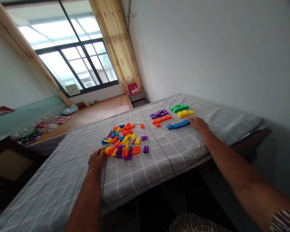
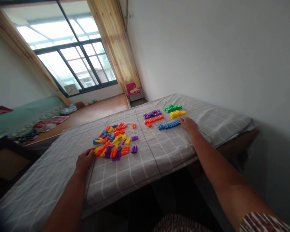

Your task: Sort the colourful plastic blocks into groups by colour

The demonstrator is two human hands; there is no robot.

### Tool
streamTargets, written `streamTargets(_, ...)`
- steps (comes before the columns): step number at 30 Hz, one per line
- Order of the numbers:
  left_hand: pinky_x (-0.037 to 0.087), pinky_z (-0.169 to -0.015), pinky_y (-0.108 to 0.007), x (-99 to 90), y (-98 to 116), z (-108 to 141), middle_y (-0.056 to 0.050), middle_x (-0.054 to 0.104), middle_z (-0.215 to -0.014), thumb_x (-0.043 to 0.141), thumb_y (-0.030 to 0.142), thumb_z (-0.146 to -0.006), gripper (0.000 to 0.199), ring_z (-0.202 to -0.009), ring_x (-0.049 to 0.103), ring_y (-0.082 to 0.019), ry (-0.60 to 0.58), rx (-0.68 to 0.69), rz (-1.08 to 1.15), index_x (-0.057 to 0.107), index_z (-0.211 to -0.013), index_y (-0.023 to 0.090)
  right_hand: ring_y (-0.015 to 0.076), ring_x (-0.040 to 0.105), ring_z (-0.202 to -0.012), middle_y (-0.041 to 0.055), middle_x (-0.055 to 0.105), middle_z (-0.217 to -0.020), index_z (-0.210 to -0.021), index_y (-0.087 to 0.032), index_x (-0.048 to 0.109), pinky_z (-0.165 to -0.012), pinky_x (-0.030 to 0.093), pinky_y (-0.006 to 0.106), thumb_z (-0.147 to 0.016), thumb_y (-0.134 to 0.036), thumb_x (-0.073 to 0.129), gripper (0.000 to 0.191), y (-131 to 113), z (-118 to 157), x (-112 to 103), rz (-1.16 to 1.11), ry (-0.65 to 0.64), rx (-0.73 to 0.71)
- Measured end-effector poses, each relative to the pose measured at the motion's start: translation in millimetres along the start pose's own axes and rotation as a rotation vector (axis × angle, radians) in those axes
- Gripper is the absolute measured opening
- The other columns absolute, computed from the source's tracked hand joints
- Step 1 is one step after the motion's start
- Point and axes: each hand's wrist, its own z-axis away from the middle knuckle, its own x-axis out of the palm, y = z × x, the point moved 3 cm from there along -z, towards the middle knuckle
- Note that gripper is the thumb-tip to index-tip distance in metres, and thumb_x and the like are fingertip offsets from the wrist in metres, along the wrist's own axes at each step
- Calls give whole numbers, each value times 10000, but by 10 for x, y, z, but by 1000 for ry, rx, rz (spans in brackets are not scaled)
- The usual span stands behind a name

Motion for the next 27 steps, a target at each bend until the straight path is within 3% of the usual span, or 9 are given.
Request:
streamTargets(6,491,-803,-300,4,-14,-21,-60,731,-1040,453,338,-842,373,-968,651,-239,-19,-9,-10,730,-1064,222,217,635,-895,109,712,-1021,-1060,-189,705,-757,432,290,-925,-381,409,377,6,40,-21,-15,50,-70)
streamTargets(10,488,-810,-306,11,12,-12,-66,722,-1079,440,342,-852,386,-996,643,-246,-24,-10,-51,723,-1085,222,248,567,-1083,133,662,-1171,-1168,-159,664,-928,410,354,-945,-391,378,430,-231,52,-63,-32,179,-234)
streamTargets(13,488,-804,-309,6,43,-5,-82,711,-1114,427,334,-861,395,-1015,641,-250,-29,-24,-84,719,-1098,212,263,483,-1221,82,604,-1307,-1256,-235,622,-1004,374,429,-942,-488,390,466,-572,65,-26,-27,49,-428)
streamTargets(17,486,-807,-304,-12,80,5,-81,710,-1121,428,317,-861,384,-1033,637,-248,-16,-17,-109,722,-1088,220,290,458,-1270,50,560,-1373,-1312,-310,576,-1027,345,538,-909,-589,407,518,-898,77,79,-6,-169,-557)
streamTargets(20,482,-806,-296,-13,78,8,-76,710,-1123,423,320,-865,389,-1033,637,-244,-21,-19,-109,717,-1099,219,299,455,-1283,41,549,-1386,-1314,-326,570,-1021,342,576,-898,-587,429,511,-959,98,150,-20,-246,-603)
streamTargets(27,482,-787,-288,14,31,-37,-78,718,-1099,413,340,-868,405,-1007,645,-241,-29,-28,-111,714,-1113,224,294,508,-1236,51,597,-1328,-1280,-318,603,-997,399,517,-856,-586,509,511,-887,159,134,-47,-273,-640)
